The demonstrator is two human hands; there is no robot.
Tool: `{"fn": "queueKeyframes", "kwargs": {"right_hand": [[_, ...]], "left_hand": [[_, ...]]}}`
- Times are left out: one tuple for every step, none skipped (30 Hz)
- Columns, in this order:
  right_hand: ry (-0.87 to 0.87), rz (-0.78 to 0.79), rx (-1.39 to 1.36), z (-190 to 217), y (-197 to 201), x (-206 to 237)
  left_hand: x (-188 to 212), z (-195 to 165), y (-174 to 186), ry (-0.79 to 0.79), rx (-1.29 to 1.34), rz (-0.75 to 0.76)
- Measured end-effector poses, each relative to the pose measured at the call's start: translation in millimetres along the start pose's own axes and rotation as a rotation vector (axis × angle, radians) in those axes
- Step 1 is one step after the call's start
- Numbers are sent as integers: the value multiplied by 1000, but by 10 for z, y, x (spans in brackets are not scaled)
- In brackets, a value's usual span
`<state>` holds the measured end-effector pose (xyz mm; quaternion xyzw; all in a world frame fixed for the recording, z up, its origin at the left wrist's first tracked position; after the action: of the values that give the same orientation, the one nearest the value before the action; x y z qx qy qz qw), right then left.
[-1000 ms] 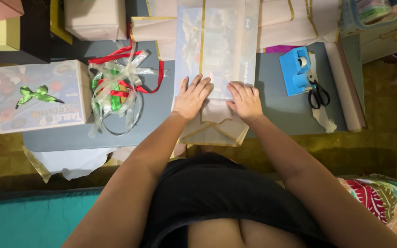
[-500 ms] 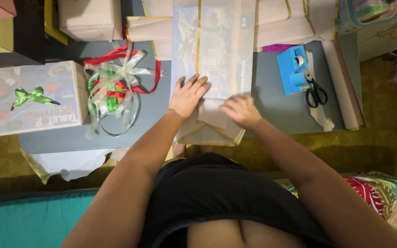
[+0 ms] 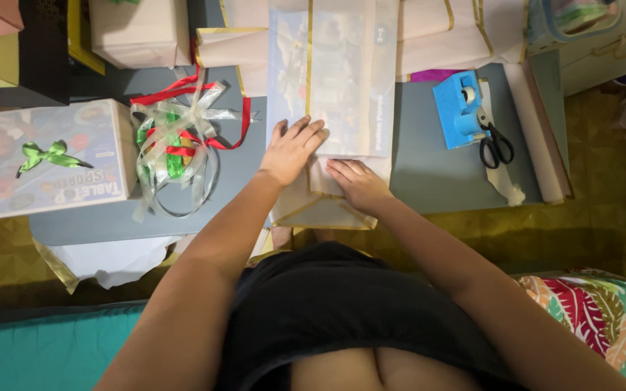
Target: The person cuts a length of wrapping paper from a roll with scissors, lays a boxed item on the paper, folds the paper over the box, and secures it with tape. They then fold and crease the paper at the open ends of the box and lift the wrapped item off the table.
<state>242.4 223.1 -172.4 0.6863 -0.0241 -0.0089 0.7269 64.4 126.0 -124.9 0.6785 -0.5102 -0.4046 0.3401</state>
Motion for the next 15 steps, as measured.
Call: {"fn": "queueKeyframes", "kwargs": {"right_hand": [[1,-1,-7,-9,-27,9],[13,-9,6,-17,-53,11],[23,-17,20,-27,-81,9],[34,-25,33,-32,-107,8],[34,-11,73,-30,-141,-11],[34,3,114,-28,-164,-30],[34,17,155,-27,-173,-37],[24,40,102,-31,-173,-28],[15,63,49,-33,-161,-10],[5,86,-3,-37,-145,-2],[3,87,-15,-33,-124,-10],[0,87,-28,-29,-107,-16],[-5,87,-43,-24,-95,-21],[-2,41,-50,-17,-70,-16],[2,-7,-55,-16,-53,-20]], "left_hand": [[0,-11,10,-20,-39,-12],[15,-48,23,-104,-92,-49],[55,-90,25,-189,-144,-86],[111,-145,6,-273,-196,-124],[169,-192,-77,-296,-35,-23],[233,-256,-176,-318,127,78],[289,-307,-273,-338,288,180],[317,-329,-359,-287,318,197],[333,-352,-450,-234,347,214],[333,-343,-522,-183,377,229],[332,-320,-551,-183,383,204],[337,-298,-570,-183,389,181],[344,-277,-576,-183,395,160],[340,-244,-596,-123,442,177],[319,-199,-604,-63,488,193]]}}
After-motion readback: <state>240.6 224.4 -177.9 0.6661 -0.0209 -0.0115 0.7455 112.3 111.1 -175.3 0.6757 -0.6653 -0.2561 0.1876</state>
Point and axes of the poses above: each hand's wrist, its own x-axis away from the middle knuckle, its own y-axis out of the back of the hand, z = x × y, the point moved 4 cm from there along -x, towards the middle knuckle, and after that the axes turned 15 degrees about x, right-handed, at the moved point
